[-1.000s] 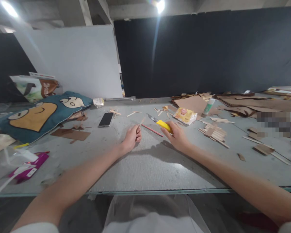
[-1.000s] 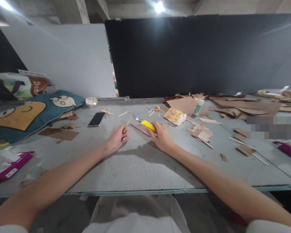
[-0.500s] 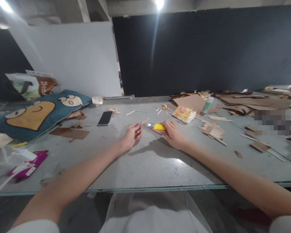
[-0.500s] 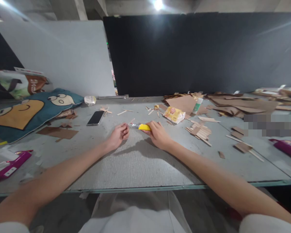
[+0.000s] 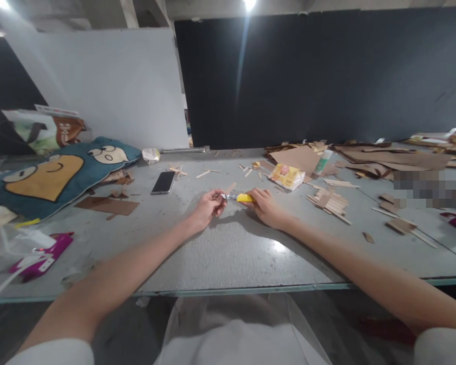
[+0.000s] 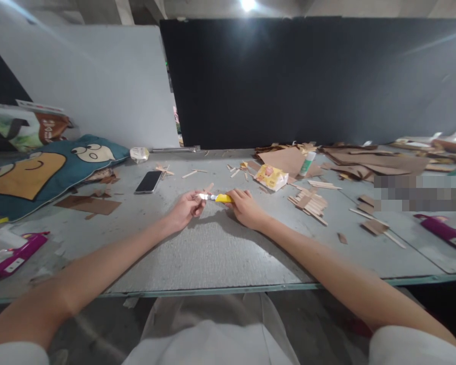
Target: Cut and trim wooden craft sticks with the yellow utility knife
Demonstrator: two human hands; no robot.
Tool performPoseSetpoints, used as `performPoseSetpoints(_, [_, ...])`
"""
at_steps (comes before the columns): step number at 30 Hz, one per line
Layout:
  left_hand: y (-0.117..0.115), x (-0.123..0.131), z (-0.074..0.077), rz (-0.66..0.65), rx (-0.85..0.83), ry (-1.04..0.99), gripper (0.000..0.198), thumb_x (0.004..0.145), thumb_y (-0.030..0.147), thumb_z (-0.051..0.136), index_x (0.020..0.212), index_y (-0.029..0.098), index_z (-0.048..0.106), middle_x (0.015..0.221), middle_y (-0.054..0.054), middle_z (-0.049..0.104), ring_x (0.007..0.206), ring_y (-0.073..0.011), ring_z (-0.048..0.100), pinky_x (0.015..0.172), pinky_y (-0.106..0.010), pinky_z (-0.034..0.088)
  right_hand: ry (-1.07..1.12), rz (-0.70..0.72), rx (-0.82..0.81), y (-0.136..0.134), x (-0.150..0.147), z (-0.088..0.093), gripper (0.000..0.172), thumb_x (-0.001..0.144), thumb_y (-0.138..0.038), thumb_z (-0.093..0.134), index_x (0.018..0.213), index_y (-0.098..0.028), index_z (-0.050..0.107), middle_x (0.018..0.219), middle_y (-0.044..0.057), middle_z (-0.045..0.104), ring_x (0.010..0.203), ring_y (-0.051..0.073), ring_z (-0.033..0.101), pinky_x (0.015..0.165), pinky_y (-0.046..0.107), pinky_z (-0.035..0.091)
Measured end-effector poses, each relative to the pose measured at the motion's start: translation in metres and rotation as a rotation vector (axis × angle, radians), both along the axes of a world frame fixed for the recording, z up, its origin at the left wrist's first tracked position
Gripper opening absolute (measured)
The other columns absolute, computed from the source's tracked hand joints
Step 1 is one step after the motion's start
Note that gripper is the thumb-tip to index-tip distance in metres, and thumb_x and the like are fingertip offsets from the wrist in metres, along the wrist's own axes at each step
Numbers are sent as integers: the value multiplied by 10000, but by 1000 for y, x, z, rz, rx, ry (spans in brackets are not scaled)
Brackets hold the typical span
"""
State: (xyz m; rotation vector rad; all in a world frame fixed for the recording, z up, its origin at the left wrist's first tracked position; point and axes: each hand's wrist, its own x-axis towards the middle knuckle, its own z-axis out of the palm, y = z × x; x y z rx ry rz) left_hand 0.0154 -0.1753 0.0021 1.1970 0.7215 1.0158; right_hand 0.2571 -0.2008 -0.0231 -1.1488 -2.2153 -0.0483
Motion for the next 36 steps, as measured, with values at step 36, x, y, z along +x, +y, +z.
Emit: performPoseSetpoints(36, [5,5,-6,-65,-29,9,141,823,132,704,750,181,593,517,82,419,398,-48,310,426,-178,195,215,141,-159,16,2,-5,439,1044,-270,493,1436,-228,686,999,88,726,880,234,696,839,370,572])
